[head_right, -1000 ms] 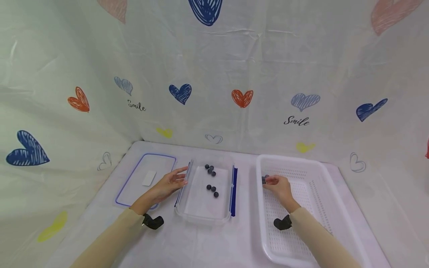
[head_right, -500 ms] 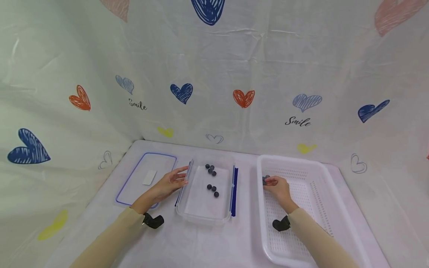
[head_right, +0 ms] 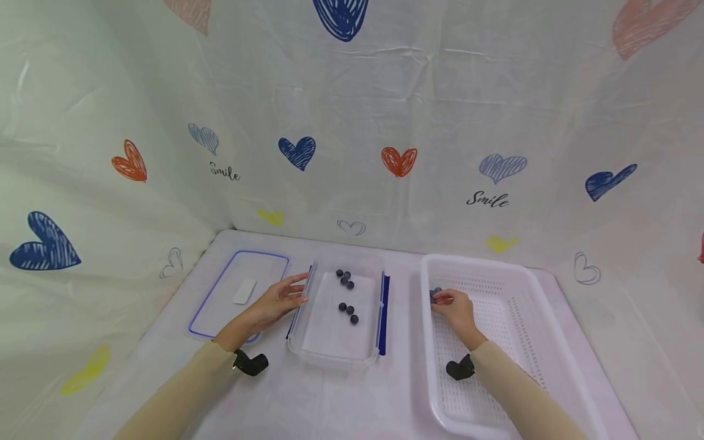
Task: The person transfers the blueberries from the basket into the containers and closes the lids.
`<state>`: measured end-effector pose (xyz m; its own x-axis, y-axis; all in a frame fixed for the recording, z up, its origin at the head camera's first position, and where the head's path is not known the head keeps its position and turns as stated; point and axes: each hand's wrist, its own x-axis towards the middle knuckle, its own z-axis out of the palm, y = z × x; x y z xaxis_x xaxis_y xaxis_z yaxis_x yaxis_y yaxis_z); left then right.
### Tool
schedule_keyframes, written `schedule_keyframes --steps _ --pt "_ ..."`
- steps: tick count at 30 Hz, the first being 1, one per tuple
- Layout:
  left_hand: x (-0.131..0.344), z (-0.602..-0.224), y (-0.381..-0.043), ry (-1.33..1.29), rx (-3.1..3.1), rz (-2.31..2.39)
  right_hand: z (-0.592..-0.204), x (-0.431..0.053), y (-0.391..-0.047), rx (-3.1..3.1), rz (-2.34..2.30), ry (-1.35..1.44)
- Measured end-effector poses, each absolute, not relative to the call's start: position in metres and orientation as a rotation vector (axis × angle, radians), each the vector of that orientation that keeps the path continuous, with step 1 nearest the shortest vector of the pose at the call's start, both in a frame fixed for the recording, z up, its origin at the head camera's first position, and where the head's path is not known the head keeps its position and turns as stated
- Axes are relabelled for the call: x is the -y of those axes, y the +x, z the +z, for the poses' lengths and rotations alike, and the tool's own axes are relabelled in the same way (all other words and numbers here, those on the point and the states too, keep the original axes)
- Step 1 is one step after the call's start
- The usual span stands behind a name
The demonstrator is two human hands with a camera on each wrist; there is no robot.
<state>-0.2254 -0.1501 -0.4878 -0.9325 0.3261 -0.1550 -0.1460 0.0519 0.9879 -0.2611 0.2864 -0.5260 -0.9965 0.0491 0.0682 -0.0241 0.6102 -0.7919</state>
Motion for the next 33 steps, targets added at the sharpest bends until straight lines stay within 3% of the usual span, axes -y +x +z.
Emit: schedule_keyframes --steps 33 --pt "0.151 -0.488 -0.226 0.210 -2.009 1.927 -0.438 -0.295 -0.247 2.608 1.661 0.013"
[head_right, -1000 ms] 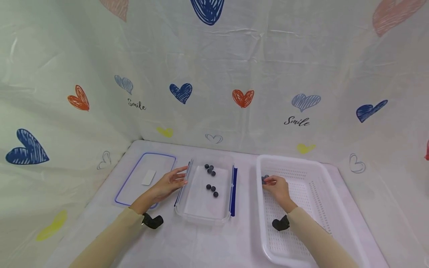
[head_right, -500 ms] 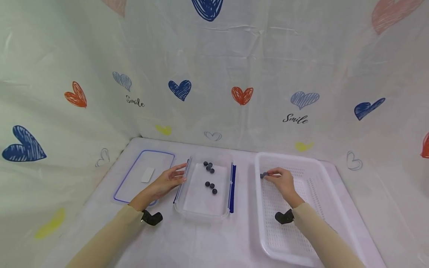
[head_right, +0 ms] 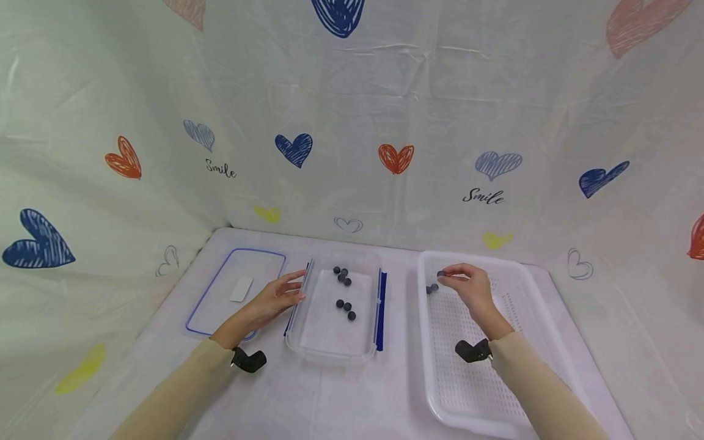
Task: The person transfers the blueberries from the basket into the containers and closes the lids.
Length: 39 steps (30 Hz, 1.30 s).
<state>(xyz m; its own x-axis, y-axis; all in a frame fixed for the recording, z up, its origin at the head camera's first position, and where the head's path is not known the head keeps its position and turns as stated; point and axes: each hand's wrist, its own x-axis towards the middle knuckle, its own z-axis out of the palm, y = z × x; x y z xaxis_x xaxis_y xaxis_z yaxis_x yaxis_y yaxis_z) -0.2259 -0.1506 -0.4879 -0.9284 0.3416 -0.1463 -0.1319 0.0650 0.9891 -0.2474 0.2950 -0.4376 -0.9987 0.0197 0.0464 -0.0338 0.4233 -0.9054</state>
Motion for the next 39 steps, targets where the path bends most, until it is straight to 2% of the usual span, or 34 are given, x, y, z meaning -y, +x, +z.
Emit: schedule_keyframes --steps 15,39 --pt "0.151 -0.491 -0.225 0.270 -2.006 1.949 -0.401 -0.285 -0.242 2.523 1.777 0.104" --pt "0.149 -0.488 -0.226 0.188 -2.004 1.944 -0.382 -0.235 -0.251 2.451 1.955 0.278"
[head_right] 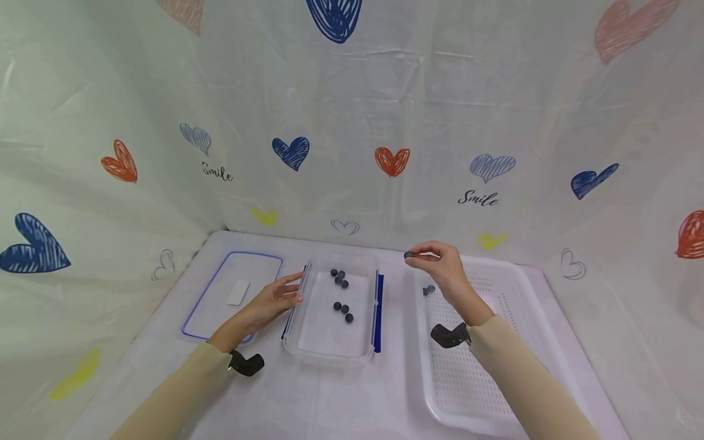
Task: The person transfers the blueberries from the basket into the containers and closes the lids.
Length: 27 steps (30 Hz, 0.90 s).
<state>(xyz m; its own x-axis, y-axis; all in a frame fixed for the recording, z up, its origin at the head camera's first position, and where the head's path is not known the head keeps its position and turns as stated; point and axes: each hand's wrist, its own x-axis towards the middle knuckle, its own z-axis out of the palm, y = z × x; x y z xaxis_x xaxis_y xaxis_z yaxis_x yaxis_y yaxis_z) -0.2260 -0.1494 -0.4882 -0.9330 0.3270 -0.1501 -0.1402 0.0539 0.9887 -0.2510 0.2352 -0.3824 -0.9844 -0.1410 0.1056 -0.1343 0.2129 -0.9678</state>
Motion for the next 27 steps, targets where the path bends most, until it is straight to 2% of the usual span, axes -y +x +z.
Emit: schedule_keyframes --steps 27 --pt "0.151 -0.485 -0.226 0.171 -1.984 1.948 -0.402 -0.183 -0.260 -2.353 -1.870 -0.339"
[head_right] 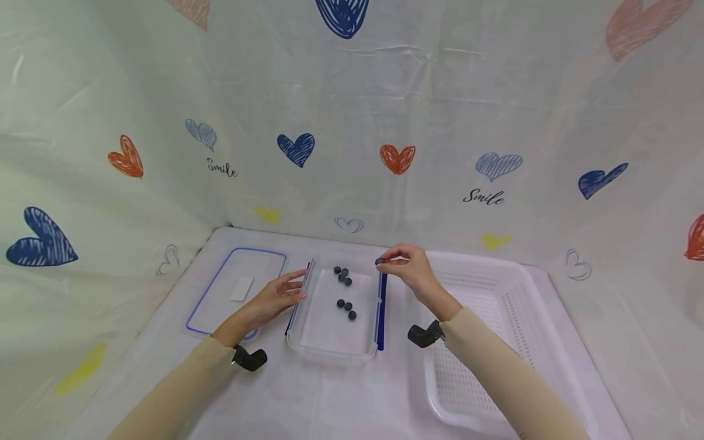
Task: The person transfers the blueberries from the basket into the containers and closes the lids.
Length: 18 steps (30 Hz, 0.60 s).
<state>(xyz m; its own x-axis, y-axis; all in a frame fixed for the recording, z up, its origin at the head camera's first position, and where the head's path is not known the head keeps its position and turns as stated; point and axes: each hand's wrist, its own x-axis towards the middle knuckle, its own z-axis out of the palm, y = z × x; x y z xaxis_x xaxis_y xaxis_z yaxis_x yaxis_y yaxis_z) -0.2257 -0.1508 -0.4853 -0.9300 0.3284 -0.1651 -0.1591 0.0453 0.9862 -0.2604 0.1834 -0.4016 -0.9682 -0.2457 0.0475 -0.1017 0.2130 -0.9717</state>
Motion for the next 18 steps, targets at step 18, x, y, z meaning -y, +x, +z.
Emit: schedule_keyframes --steps 18 --pt "0.151 -0.487 -0.228 0.154 -1.988 1.942 -0.426 -0.168 -0.260 -2.361 -1.775 -0.283"
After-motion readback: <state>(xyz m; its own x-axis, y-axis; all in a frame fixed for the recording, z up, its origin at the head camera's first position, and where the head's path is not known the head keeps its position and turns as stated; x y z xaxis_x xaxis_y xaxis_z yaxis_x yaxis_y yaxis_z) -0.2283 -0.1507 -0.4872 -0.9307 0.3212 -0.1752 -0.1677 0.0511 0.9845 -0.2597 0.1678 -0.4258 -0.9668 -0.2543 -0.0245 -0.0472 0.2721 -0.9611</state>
